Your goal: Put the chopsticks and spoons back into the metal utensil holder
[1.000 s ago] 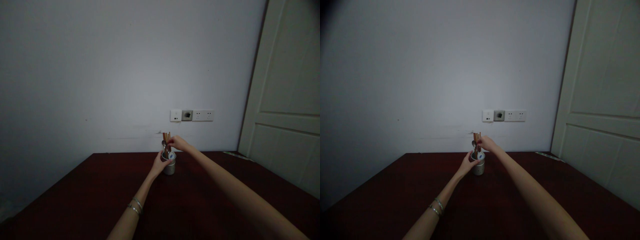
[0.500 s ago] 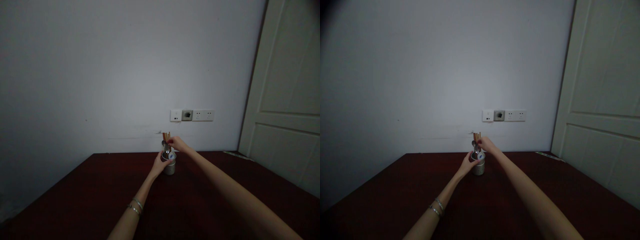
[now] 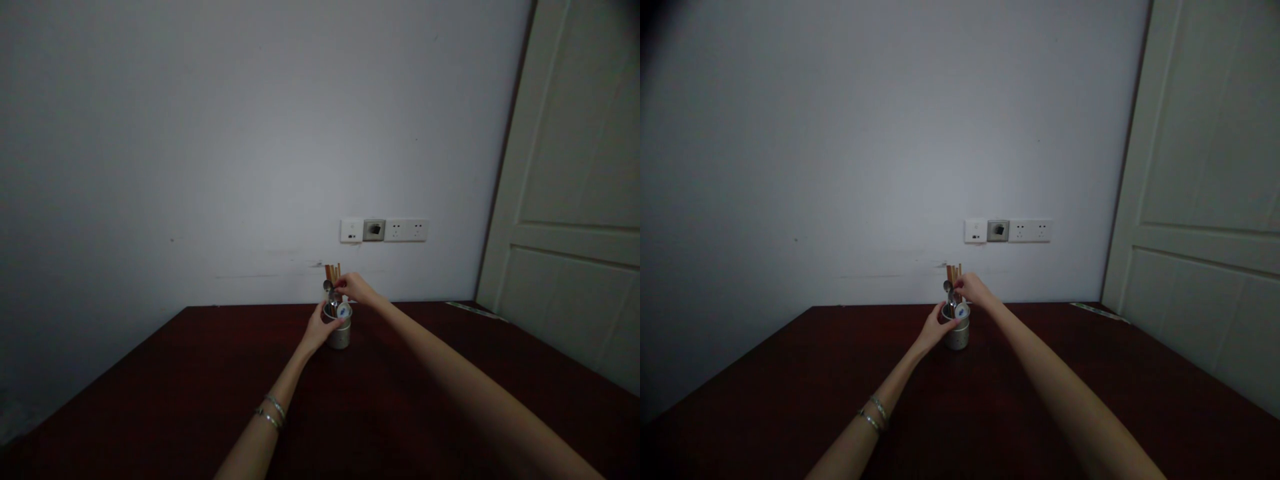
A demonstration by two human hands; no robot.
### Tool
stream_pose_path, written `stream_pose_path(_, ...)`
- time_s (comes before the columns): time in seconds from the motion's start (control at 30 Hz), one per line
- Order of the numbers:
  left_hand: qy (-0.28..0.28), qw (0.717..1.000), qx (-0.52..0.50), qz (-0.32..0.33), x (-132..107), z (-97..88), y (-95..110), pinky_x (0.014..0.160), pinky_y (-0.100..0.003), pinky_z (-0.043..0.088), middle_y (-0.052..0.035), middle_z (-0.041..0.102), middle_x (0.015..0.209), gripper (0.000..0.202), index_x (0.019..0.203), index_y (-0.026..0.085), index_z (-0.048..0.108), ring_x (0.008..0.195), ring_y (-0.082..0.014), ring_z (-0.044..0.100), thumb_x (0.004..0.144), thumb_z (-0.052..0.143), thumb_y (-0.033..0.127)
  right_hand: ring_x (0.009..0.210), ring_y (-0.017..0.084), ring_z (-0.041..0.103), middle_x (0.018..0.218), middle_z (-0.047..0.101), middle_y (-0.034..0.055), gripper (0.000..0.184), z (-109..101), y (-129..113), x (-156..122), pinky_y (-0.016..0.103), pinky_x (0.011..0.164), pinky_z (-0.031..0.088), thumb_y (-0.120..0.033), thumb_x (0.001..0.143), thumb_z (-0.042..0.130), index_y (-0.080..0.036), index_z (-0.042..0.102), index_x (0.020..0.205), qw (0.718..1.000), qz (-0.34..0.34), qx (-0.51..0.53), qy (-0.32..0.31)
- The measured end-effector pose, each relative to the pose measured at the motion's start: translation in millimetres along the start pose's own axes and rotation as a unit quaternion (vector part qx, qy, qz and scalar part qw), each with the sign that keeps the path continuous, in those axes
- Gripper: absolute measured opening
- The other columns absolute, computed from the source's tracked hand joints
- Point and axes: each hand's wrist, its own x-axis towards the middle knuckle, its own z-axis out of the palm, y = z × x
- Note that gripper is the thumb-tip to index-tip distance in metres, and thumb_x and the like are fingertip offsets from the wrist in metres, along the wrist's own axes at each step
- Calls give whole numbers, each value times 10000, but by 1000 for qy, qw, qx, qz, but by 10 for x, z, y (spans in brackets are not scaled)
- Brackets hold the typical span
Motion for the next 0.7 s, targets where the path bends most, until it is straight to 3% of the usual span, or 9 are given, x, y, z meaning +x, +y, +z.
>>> stream_pose_path(0.17, 7, 1000, -25, -8, 6, -1, -9, 945, -361, 337, -135, 531, 1180, 723, 1186, 146, 454, 1082, -250, 489, 544, 753, 290, 451, 78, 525, 651, 657, 42, 202, -61, 72, -42, 166, 437, 372, -249, 748, 520, -114, 669, 768, 1000, 21, -1, 12)
stream_pose_path(0.43, -33, 998, -48, 23, 111, -29, -304, 928, -356, 363, -161, 492, 1197, 885, 1263, 140, 316, 1072, -231, 494, 520, 768, 306, 599, 128, 567, 674, 669, 78, 281, -123, 433, -392, 198, 555, 378, -288, 773, 481, -96, 686, 758, 995, 62, -75, 15)
stream_pose_path(0.57, -77, 996, -41, -33, 91, -151, -321, 880, -387, 398, -197, 470, 1197, 1020, 1312, 148, 222, 1038, -249, 512, 477, 792, 276, 719, 156, 597, 787, 682, 85, 280, -33, 621, -702, 215, 649, 400, -293, 781, 465, -125, 684, 824, 990, 115, -80, 3)
stream_pose_path(0.7, -113, 986, 44, -110, 79, -394, -356, 899, -400, 370, -243, 429, 1224, 1062, 1334, 95, 192, 1082, -286, 474, 463, 787, 218, 901, 182, 585, 939, 662, 87, 276, 144, 731, -1067, 240, 781, 397, -304, 778, 477, -170, 661, 933, 980, 176, -91, -2)
